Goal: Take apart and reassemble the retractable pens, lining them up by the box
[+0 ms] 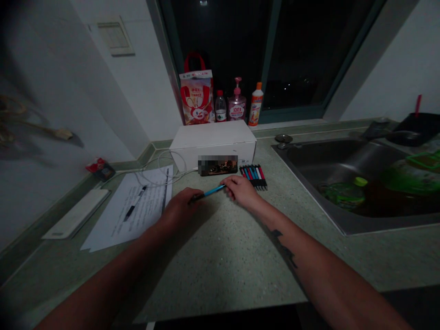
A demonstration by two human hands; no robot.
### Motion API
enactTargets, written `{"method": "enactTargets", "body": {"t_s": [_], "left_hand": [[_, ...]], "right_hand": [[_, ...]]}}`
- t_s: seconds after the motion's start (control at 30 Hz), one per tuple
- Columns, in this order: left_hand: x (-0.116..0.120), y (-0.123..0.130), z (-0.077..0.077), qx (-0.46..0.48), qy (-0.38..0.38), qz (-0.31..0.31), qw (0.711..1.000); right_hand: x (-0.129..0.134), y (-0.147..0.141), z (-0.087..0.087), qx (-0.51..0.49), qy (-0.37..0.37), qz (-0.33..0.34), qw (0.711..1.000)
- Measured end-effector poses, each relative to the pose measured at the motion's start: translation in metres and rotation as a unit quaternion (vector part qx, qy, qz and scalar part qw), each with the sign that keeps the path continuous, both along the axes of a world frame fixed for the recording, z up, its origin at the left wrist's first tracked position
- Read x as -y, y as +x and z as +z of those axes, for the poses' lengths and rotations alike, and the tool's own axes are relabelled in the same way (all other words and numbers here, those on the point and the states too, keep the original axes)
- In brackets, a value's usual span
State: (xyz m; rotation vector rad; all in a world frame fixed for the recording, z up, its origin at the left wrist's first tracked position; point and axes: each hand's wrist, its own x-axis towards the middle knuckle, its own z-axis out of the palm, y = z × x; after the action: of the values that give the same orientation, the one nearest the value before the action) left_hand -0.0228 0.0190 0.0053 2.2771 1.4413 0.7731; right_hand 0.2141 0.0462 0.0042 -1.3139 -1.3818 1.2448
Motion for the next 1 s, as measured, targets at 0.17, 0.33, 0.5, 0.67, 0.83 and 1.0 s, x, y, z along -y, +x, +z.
{"method": "enactTargets", "body": {"t_s": [0.17, 0.33, 0.5, 0.67, 0.83, 1.0], "left_hand": [[0.000, 0.000, -0.001, -0.023, 0.010, 0.006, 1.000], [0.000, -0.004, 0.001, 0.010, 0.006, 0.017, 1.000], [0.002, -0.002, 0.008, 0.031, -0.042, 0.021, 0.998], [0.002, 0.001, 0.010, 0.039, -0.040, 0.011, 0.998], [0.001, 0.002, 0.008, 0.022, -0.023, -0.005, 0.999], [0.001, 0.001, 0.004, 0.023, -0.022, 0.001, 1.000]], "right_hand": [[0.005, -0.002, 0.002, 0.002, -0.009, 0.027, 1.000], [0.008, -0.002, 0.000, 0.012, -0.044, 0.092, 0.995], [0.006, -0.002, 0.002, 0.006, 0.024, 0.083, 0.996], [0.009, -0.003, 0.003, 0.025, 0.043, 0.093, 0.994], [0.011, -0.005, -0.001, 0.093, 0.017, 0.108, 0.990], [0.010, -0.005, -0.001, 0.097, 0.088, 0.097, 0.987]]}}
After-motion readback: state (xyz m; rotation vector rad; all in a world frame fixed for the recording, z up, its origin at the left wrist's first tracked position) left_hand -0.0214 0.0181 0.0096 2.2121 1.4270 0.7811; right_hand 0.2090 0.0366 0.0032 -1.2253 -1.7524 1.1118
